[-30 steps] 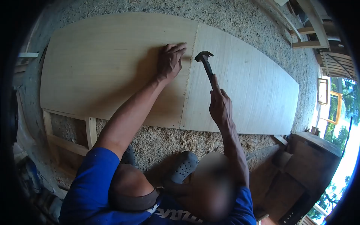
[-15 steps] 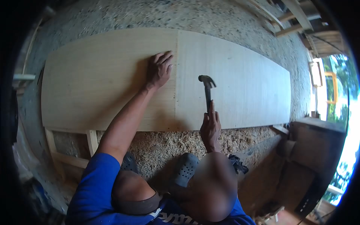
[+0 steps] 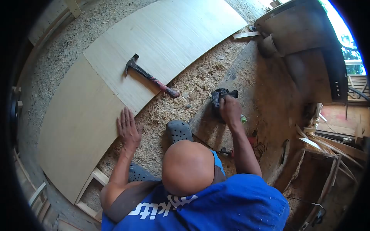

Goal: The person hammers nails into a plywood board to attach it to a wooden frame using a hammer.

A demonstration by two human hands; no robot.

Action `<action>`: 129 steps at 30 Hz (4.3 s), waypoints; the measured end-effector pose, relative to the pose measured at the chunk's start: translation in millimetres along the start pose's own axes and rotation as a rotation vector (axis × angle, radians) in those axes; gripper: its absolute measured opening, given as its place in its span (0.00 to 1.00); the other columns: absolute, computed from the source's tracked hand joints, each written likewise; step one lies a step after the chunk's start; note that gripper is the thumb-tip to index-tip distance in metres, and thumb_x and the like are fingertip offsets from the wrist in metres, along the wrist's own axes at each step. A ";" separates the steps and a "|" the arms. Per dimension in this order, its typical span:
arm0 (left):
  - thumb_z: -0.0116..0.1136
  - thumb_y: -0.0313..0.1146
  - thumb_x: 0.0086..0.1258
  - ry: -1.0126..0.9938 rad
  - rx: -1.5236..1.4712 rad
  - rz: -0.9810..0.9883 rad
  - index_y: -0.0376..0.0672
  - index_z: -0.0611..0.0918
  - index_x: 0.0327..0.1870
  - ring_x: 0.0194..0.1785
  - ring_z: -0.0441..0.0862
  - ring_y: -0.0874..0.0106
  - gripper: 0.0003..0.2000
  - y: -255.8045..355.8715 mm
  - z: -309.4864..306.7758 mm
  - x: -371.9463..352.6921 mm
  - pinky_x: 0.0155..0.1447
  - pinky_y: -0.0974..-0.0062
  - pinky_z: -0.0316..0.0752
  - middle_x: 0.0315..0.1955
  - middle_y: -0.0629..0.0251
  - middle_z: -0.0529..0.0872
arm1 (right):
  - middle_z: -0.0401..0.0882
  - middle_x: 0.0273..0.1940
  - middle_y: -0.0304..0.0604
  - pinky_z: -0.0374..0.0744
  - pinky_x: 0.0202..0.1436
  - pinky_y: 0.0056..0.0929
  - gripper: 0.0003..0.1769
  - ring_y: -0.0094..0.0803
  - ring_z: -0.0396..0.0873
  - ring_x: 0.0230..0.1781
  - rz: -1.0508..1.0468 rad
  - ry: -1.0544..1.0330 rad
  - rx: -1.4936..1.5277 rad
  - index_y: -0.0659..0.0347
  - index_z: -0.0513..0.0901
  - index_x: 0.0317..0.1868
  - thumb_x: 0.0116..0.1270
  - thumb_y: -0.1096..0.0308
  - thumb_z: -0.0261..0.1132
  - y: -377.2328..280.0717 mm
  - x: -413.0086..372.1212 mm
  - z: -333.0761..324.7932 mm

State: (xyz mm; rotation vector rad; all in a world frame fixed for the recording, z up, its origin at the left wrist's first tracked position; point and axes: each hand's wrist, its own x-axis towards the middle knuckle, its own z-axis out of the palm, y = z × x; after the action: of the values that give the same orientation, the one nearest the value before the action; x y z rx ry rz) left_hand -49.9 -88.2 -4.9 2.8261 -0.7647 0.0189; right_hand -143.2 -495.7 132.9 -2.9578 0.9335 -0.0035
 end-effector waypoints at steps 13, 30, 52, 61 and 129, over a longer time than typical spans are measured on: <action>0.66 0.28 0.68 -0.016 -0.703 0.177 0.37 0.83 0.63 0.66 0.82 0.52 0.22 25.7 -11.8 -69.5 0.71 0.57 0.75 0.66 0.49 0.82 | 0.86 0.58 0.48 0.81 0.61 0.46 0.23 0.48 0.84 0.59 0.034 -0.098 0.238 0.55 0.82 0.61 0.79 0.51 0.53 102.5 43.2 150.2; 0.70 0.30 0.72 -0.142 -1.208 0.050 0.39 0.86 0.60 0.52 0.91 0.70 0.16 24.9 -106.9 46.7 0.56 0.71 0.85 0.52 0.58 0.91 | 0.91 0.34 0.51 0.86 0.43 0.39 0.10 0.47 0.90 0.34 -0.114 -0.139 0.587 0.63 0.90 0.41 0.62 0.69 0.75 -87.0 1.1 -66.0; 0.68 0.31 0.69 0.637 -0.830 -0.460 0.39 0.86 0.41 0.39 0.86 0.74 0.06 -236.3 -71.1 219.1 0.49 0.73 0.80 0.35 0.66 0.91 | 0.77 0.48 0.55 0.77 0.54 0.52 0.34 0.57 0.76 0.50 -0.744 -0.199 0.251 0.62 0.73 0.65 0.61 0.68 0.77 -272.4 80.5 58.1; 0.70 0.40 0.72 0.785 -0.375 -0.463 0.43 0.87 0.42 0.38 0.89 0.60 0.10 -318.3 -9.8 320.4 0.46 0.61 0.81 0.34 0.60 0.92 | 0.76 0.42 0.55 0.77 0.42 0.51 0.18 0.55 0.77 0.38 -0.554 -0.278 0.413 0.66 0.74 0.62 0.74 0.71 0.61 -266.4 95.6 82.4; 0.54 0.18 0.67 0.765 -0.454 -0.550 0.34 0.63 0.79 0.49 0.81 0.57 0.35 -314.0 -1.9 309.9 0.62 0.61 0.73 0.43 0.53 0.85 | 0.79 0.42 0.53 0.80 0.29 0.47 0.35 0.45 0.80 0.27 -1.171 -0.163 0.254 0.64 0.60 0.82 0.77 0.78 0.59 -533.6 196.0 42.5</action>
State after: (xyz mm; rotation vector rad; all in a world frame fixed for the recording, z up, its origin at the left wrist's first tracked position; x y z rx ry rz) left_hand 375.3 22.6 -45.3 2.2149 0.1634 0.6882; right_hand 324.1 -170.0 109.1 -2.7191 -0.8005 0.0723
